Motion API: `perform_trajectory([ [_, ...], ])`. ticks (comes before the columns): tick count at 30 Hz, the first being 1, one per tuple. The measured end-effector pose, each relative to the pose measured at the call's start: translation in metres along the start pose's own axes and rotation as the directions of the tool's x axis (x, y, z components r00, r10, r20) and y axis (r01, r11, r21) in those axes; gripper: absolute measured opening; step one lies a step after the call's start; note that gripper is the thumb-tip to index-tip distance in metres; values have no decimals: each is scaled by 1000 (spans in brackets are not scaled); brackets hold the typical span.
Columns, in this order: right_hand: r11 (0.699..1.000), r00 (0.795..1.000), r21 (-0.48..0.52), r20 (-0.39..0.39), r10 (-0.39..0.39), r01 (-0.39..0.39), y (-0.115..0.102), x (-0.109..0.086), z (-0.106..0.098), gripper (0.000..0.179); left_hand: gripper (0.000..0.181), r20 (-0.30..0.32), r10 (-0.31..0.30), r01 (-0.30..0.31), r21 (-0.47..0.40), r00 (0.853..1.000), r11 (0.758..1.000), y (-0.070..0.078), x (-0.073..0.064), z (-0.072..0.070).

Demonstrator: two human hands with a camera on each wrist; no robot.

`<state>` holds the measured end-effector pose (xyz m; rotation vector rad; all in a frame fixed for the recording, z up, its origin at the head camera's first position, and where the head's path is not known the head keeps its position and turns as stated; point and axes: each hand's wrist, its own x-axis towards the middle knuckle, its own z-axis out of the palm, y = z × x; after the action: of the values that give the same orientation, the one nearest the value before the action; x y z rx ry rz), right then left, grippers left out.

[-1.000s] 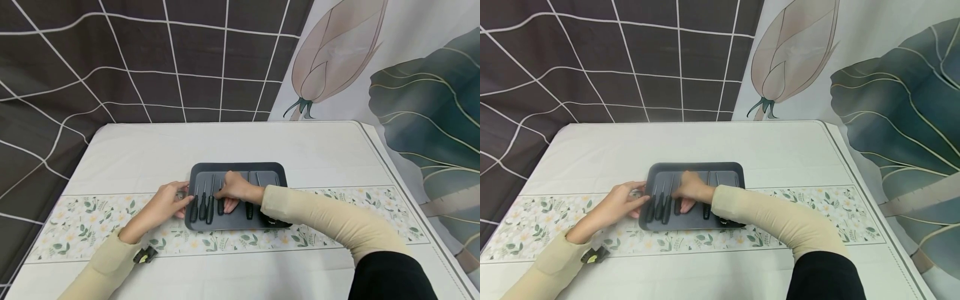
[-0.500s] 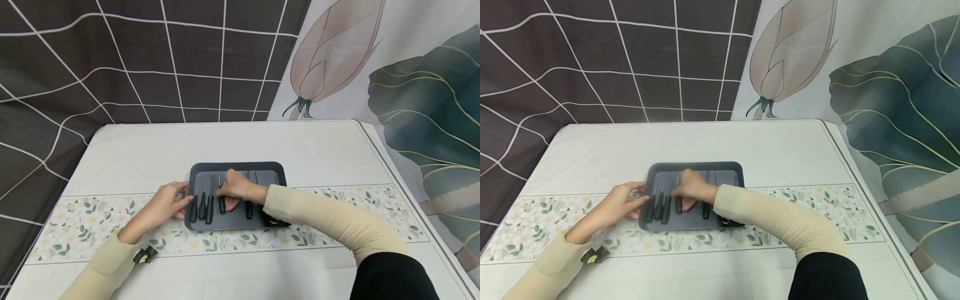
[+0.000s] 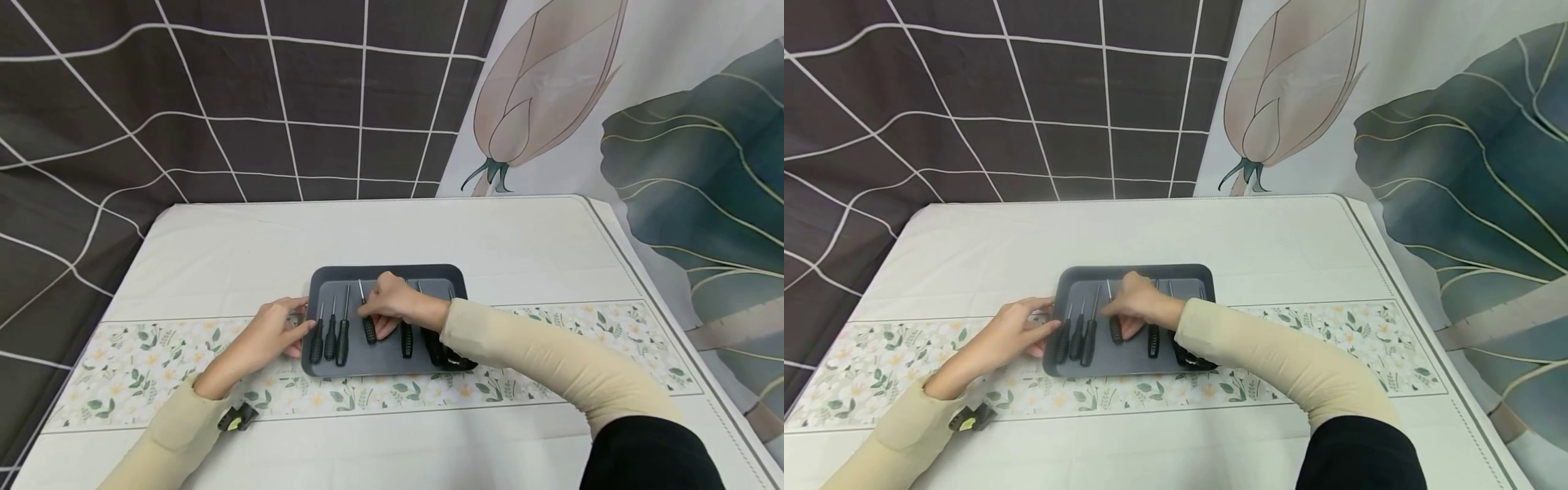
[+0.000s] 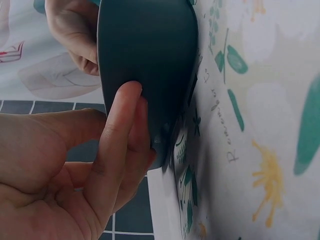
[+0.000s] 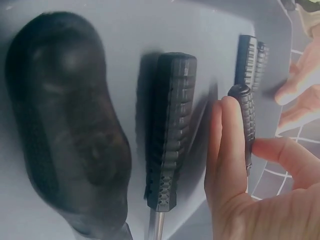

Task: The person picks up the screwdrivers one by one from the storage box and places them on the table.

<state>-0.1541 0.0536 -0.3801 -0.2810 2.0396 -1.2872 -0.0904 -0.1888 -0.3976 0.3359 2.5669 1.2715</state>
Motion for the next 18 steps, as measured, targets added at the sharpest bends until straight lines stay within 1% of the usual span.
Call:
perform_trajectory([
  [8,999,999,35,-16,41,-41,-2,-2,0,21,53,11,-6,7,-16,1000,1000,0,0,0],
  [14,997,999,53,-12,47,-47,-6,-4,-4,19,54,16,-13,14,-24,1000,1000,0,0,0],
  [18,998,999,45,-13,44,-43,-8,-5,-6,18,54,15,-11,11,-11,1000,1000,0,0,0],
])
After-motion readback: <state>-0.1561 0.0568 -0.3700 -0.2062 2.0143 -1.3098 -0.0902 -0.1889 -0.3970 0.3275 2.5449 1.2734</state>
